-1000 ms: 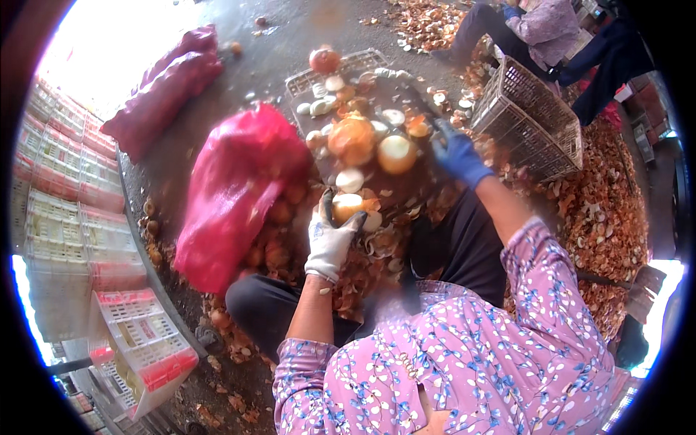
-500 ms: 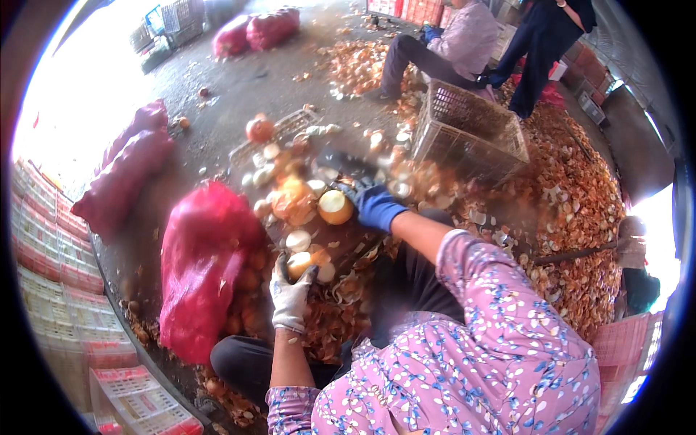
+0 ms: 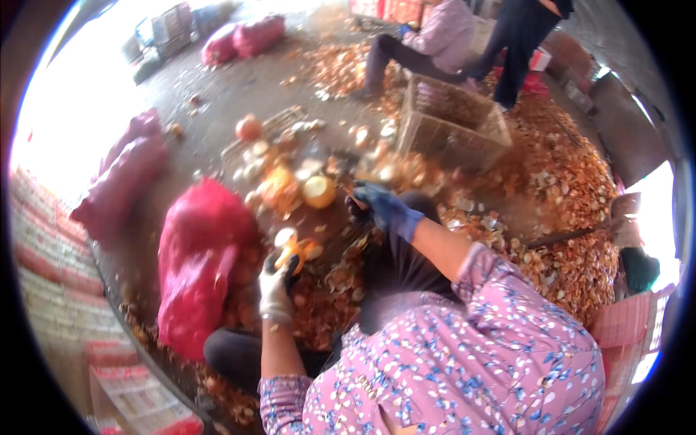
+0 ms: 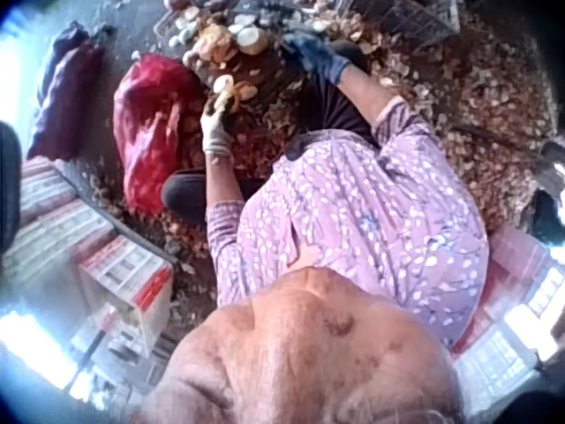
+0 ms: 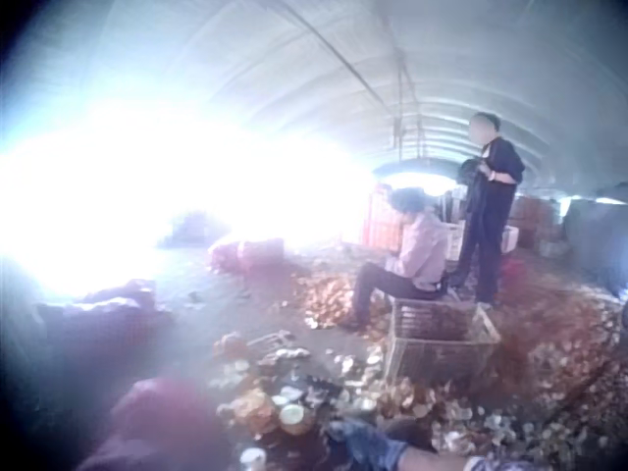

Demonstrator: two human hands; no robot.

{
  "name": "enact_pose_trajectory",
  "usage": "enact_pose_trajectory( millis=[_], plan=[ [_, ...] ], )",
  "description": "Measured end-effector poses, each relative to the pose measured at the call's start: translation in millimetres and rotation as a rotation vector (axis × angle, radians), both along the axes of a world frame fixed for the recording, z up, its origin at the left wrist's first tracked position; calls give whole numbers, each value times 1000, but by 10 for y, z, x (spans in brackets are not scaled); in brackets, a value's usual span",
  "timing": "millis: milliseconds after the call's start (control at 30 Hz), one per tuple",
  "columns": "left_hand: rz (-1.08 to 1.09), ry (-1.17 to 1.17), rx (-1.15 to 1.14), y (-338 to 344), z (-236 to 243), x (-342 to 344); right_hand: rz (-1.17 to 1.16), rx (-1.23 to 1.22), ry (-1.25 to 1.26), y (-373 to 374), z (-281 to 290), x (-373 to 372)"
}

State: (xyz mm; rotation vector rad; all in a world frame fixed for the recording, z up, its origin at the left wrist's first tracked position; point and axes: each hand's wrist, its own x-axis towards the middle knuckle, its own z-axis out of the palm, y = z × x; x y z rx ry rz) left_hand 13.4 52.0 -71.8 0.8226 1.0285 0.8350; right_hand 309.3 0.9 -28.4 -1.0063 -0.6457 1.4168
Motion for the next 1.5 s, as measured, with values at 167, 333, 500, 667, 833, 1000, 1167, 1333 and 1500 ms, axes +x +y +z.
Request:
enact_pose_trajectory(
  millis=[167, 333, 500, 667, 833, 1000, 1167, 1333, 1500],
  plan=[
    [-24, 68, 33, -59, -92, -62, 139, -144, 198, -564, 281, -856],
    [-19, -11, -21, -181, 80, -65, 323, 184, -768, -536, -26, -889],
    [-30, 3, -7, -170, 28, -164, 392, -134, -365, -729, 380, -1126],
    [-55, -50, -61, -171, 75, -163, 389, 5, -337, -739, 325, -1026],
    [-110, -107, 10, -207, 142, -156, 167, 262, -678, -725, 379, -1174],
    [-148, -19, 31, -225, 272, -116, 288, 107, -805, -698, 386, -1152],
    [-152, 90, 136, -237, 312, -58, 225, 21, -950, -705, 328, -1136],
    [-196, 272, 274, -237, 342, -11, 266, -12, -1120, -615, 436, -1105],
    [-100, 75, 94, -211, 338, -1, 309, -90, -1272, -889, 259, -1009]
  ],
)
